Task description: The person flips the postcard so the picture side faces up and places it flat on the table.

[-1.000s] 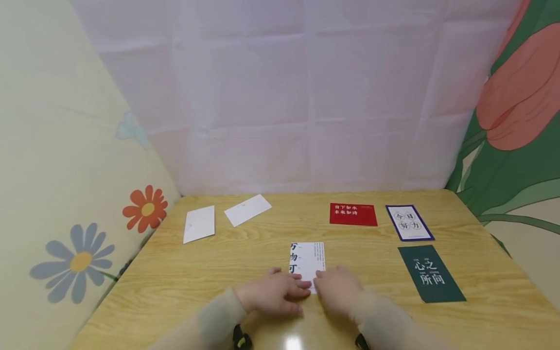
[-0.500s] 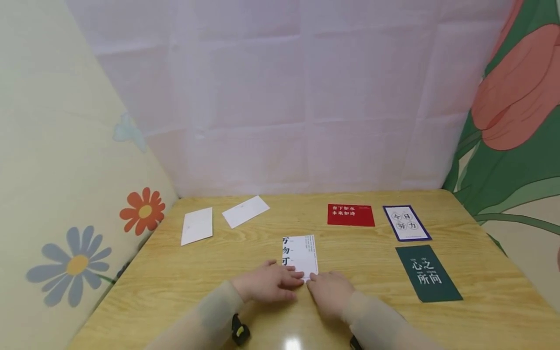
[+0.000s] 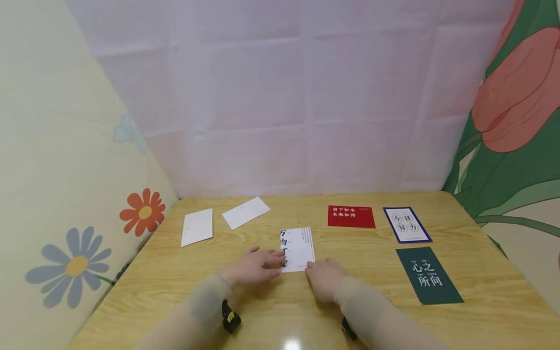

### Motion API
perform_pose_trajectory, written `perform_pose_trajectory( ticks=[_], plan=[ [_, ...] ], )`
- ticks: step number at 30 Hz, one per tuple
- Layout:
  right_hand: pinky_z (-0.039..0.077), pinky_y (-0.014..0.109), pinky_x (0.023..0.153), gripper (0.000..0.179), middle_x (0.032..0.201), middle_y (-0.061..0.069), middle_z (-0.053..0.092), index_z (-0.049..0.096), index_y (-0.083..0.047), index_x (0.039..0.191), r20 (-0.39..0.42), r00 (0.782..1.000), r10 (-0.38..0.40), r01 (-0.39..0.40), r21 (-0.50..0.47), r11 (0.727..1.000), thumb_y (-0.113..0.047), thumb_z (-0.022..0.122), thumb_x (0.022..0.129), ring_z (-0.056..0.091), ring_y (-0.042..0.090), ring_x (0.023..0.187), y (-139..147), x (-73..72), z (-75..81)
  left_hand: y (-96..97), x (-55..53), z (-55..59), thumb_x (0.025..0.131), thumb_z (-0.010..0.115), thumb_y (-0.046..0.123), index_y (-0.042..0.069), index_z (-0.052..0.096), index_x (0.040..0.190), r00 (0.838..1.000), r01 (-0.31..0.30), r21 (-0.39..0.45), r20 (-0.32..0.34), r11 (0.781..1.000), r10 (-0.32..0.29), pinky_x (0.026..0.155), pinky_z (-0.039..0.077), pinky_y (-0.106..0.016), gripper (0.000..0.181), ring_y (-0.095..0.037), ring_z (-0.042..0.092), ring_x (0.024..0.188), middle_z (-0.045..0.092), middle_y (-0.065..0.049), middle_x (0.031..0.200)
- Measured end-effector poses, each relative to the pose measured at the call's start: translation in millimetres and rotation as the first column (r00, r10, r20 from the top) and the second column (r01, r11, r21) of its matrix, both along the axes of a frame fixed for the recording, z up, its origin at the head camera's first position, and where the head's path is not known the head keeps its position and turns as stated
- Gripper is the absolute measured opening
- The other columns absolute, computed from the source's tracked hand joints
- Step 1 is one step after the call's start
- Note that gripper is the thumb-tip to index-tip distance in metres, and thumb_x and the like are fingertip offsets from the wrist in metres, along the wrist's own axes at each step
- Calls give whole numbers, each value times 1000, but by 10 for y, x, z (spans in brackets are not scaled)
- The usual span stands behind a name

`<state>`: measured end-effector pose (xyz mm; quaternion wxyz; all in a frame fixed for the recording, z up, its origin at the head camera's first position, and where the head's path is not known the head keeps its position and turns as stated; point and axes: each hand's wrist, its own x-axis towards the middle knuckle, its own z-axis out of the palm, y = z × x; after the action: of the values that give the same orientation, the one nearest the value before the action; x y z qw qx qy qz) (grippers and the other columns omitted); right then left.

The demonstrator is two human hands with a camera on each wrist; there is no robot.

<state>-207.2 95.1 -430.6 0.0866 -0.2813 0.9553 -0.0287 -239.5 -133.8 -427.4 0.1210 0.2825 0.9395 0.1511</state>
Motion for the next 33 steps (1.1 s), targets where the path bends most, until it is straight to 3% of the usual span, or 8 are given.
perform_pose_trajectory(
  ticks=[4, 8, 11, 19, 23, 27, 33],
  plan=[
    [33, 48, 107, 42, 136, 4, 56, 61, -9, 128, 27, 999, -26, 26, 0, 1000, -8, 62, 85, 48, 24, 128, -6, -82, 9, -133, -137, -16, 98, 51, 38, 10, 52, 138, 991, -135, 42, -12, 990, 136, 113, 7, -56, 49, -27, 35, 138, 43, -6, 148],
    [33, 48, 107, 40, 136, 3, 56, 61, -10, 128, 19, 999, -38, 37, 13, 999, -8, 60, 88, 48, 25, 128, -13, -170, -8, -270, -298, -32, 99, 52, 37, 8, 50, 139, 962, -272, 46, -19, 961, 273, 114, 5, -56, 50, -27, 33, 139, 39, -8, 149],
    [33, 49, 106, 38, 136, 4, 56, 62, -11, 126, 9, 999, -43, 43, 22, 999, -9, 60, 89, 49, 25, 127, -30, -238, -12, -356, -415, -31, 99, 52, 37, 7, 49, 140, 942, -332, 19, -37, 943, 332, 113, 5, -57, 51, -28, 31, 140, 37, -10, 151],
    [33, 48, 107, 36, 138, 3, 54, 60, -12, 129, 15, 996, -90, 90, 29, 996, -13, 56, 94, 47, 27, 129, -75, -405, -30, -526, -663, -40, 98, 49, 41, 4, 46, 140, 904, -424, -51, -85, 904, 419, 112, 7, -61, 56, -32, 27, 141, 30, -16, 153],
    [32, 46, 108, 36, 140, 2, 53, 58, -13, 132, 5, 995, -96, 95, 36, 995, -14, 53, 96, 45, 27, 131, -103, -493, -57, -593, -715, -43, 98, 47, 45, 3, 38, 146, 886, -463, -100, -78, 881, 457, 112, 6, -59, 65, -33, 24, 142, 27, -18, 154],
    [31, 45, 109, 39, 141, 3, 51, 56, -12, 134, -23, 995, -92, 93, 44, 995, -12, 52, 95, 43, 28, 132, -126, -573, -69, -651, -752, -59, 98, 46, 46, 0, 33, 148, 869, -494, -98, -79, 864, 488, 112, 6, -59, 69, -36, 22, 142, 25, -21, 154],
    [30, 46, 109, 47, 142, 4, 49, 53, -12, 137, -43, 996, -72, 75, 76, 994, -10, 58, 89, 41, 29, 132, -115, -670, -50, -699, -826, -144, 98, 44, 48, -2, 33, 147, 866, -500, -91, -74, 861, 495, 111, 5, -61, 71, -40, 25, 140, 28, -23, 152]
  ],
)
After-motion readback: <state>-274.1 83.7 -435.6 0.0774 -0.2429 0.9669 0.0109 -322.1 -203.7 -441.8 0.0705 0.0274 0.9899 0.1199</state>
